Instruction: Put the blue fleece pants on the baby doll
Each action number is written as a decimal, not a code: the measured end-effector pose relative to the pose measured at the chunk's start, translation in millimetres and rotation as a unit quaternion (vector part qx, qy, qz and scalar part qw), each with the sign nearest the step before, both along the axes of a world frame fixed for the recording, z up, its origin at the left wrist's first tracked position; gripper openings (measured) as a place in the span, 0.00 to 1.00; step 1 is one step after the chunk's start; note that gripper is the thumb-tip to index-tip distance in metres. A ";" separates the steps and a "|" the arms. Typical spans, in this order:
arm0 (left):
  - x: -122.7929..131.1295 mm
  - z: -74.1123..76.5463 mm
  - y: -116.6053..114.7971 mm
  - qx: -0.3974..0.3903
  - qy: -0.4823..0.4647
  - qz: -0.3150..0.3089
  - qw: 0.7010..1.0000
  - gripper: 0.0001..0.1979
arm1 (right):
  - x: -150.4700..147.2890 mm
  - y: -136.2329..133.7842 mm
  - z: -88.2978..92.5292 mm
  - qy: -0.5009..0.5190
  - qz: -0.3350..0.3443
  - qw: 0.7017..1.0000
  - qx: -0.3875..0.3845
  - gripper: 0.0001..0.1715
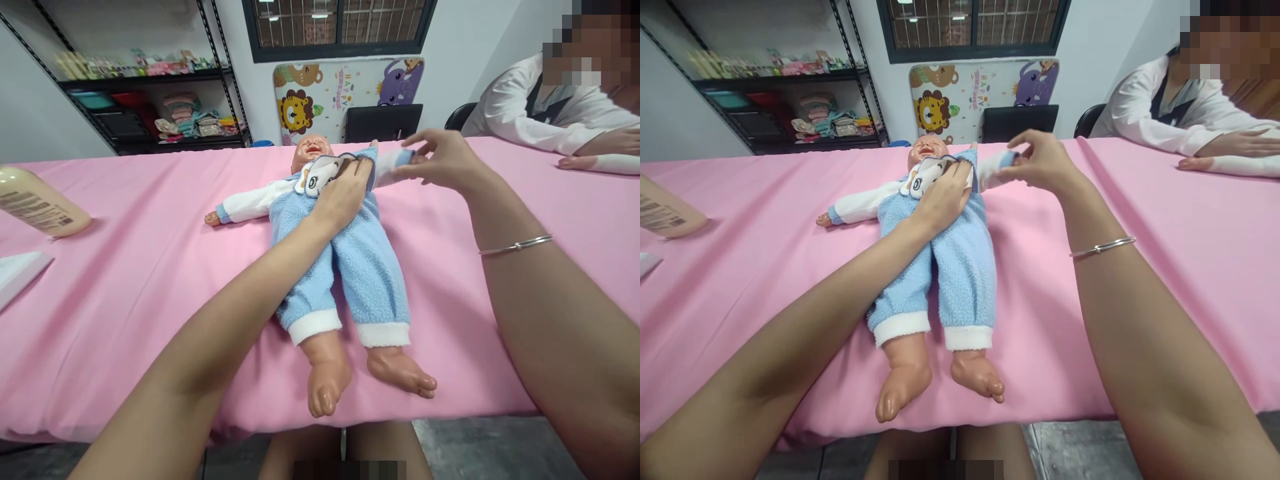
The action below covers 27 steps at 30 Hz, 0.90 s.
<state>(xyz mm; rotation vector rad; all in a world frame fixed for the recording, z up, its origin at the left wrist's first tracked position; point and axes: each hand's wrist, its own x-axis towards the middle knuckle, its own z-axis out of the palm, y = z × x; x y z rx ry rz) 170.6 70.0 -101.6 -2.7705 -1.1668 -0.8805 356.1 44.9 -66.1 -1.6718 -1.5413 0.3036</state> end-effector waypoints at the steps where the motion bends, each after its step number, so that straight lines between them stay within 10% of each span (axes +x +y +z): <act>1: -0.4 1.3 -1.6 0.001 -0.003 0.010 1.000 0.26 | -7.5 -1.7 6.5 0.044 0.028 0.998 0.018 0.27; 7: -6.7 8.1 -11.3 0.053 -0.034 0.035 0.997 0.23 | -47.6 5.7 7.5 0.083 0.117 0.984 0.103 0.20; 12: -3.5 7.0 -9.7 0.037 -0.058 0.059 0.996 0.24 | -57.0 10.2 -5.2 0.173 0.235 0.956 0.022 0.15; 27: -13.0 2.8 22.9 -0.001 -0.082 -0.040 0.996 0.13 | -54.2 10.0 -13.9 0.272 0.218 0.937 -0.021 0.10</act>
